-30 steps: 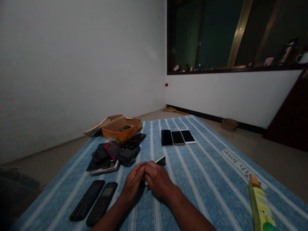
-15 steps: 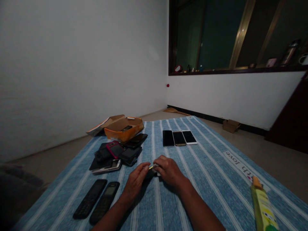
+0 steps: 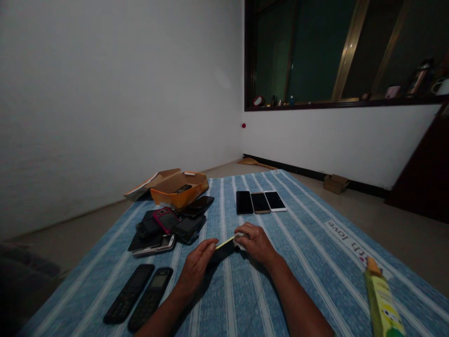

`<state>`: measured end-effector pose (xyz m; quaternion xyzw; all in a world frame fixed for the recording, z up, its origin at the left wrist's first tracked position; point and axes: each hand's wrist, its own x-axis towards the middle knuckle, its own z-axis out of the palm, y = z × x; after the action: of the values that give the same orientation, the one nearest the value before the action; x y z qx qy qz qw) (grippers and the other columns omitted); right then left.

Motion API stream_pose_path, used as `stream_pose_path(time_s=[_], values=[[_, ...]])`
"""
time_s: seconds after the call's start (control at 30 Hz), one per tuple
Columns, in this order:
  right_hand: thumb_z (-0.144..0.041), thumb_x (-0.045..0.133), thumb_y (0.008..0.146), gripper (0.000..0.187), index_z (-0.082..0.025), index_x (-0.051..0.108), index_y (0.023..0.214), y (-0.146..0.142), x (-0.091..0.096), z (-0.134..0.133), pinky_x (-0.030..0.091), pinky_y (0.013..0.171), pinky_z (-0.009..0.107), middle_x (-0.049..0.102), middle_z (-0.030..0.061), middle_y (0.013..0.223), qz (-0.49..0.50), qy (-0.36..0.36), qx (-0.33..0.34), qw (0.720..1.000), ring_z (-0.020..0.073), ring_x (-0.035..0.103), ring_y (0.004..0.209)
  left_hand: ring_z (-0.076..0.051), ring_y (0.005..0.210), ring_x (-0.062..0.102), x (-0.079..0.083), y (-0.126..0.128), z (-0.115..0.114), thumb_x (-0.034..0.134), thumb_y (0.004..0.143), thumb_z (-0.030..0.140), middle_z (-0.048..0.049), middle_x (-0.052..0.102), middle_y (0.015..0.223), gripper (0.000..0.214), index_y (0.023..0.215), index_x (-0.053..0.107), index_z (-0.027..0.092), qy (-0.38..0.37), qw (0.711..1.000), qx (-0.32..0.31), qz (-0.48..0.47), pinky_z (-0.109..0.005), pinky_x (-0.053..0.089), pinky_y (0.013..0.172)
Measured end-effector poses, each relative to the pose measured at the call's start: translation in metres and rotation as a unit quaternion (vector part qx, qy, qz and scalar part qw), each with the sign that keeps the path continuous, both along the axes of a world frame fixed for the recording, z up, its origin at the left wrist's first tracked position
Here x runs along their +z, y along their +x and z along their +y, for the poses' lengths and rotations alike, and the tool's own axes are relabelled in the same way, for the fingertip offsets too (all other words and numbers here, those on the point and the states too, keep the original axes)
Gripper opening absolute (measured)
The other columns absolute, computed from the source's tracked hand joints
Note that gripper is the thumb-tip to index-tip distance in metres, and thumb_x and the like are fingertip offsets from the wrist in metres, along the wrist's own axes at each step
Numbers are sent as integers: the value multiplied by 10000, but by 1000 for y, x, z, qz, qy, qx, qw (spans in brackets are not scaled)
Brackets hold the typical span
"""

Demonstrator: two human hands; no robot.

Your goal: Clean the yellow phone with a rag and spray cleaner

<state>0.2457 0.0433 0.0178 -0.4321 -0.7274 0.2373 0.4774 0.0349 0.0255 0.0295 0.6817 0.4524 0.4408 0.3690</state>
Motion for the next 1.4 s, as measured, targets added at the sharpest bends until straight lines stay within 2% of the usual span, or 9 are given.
stream_pose_path(time_s=[0.27,0.43,0.63,0.87,1.07,1.17,1.23,1.33,1.4], values=[[-324,683,723,178,-178,739,807,1,-7,3,502,691,335,675,32,759,142,-90,-21,986,205,644,715,-237,806,634,-5,0,1,477,899,452,-48,711,840,339,892,706,202,-10,1000,-1,-11,-321,492,739],[-302,704,673,172,-174,746,781,0,-7,3,499,674,313,682,28,735,174,-104,-29,979,195,643,699,-243,824,636,-5,-1,1,475,899,450,-53,708,851,345,902,708,194,-13,1000,-3,-8,-327,488,765],[-327,746,654,229,-150,744,799,-2,-13,5,475,548,277,671,25,667,238,-159,-24,958,158,604,561,-245,837,639,-3,-1,2,479,902,447,-56,715,865,342,906,710,195,-9,1000,-1,-9,-325,489,767],[-391,781,624,317,-148,746,823,1,-21,7,476,484,280,671,28,621,270,-163,-56,947,166,600,505,-245,842,647,-7,-2,4,484,903,465,-54,720,869,354,912,715,197,-16,1000,1,-19,-324,495,772],[-431,747,669,364,-145,732,894,9,-23,11,516,578,324,695,56,720,275,-128,-130,944,206,644,633,-259,869,655,-4,-1,2,498,891,459,-70,722,877,343,915,714,193,-16,1000,9,-25,-336,500,806],[-423,679,756,357,-160,717,995,2,-14,9,535,736,379,714,85,884,240,-80,-164,953,245,667,818,-259,885,656,-2,0,2,504,890,462,-66,727,887,340,913,712,194,-17,1000,10,-24,-336,504,809],[-371,614,822,287,-180,706,1016,-9,-7,4,510,858,399,704,96,998,162,-6,-171,972,256,647,955,-254,879,655,-3,0,2,493,896,473,-60,727,879,350,900,711,199,-16,1000,9,-23,-331,507,796],[-254,509,898,230,-186,673,1044,-29,0,-6,494,876,378,665,101,998,26,77,-121,989,236,619,967,-248,876,654,-6,0,4,488,901,479,-58,728,881,355,901,708,200,-12,1000,2,-19,-326,507,795],[-189,463,914,218,-190,645,1034,-42,1,-13,485,848,361,628,94,971,-51,87,-95,990,222,598,925,-244,884,657,-7,0,5,495,903,472,-61,731,897,349,926,705,194,-8,1000,-4,-26,-325,507,812]])
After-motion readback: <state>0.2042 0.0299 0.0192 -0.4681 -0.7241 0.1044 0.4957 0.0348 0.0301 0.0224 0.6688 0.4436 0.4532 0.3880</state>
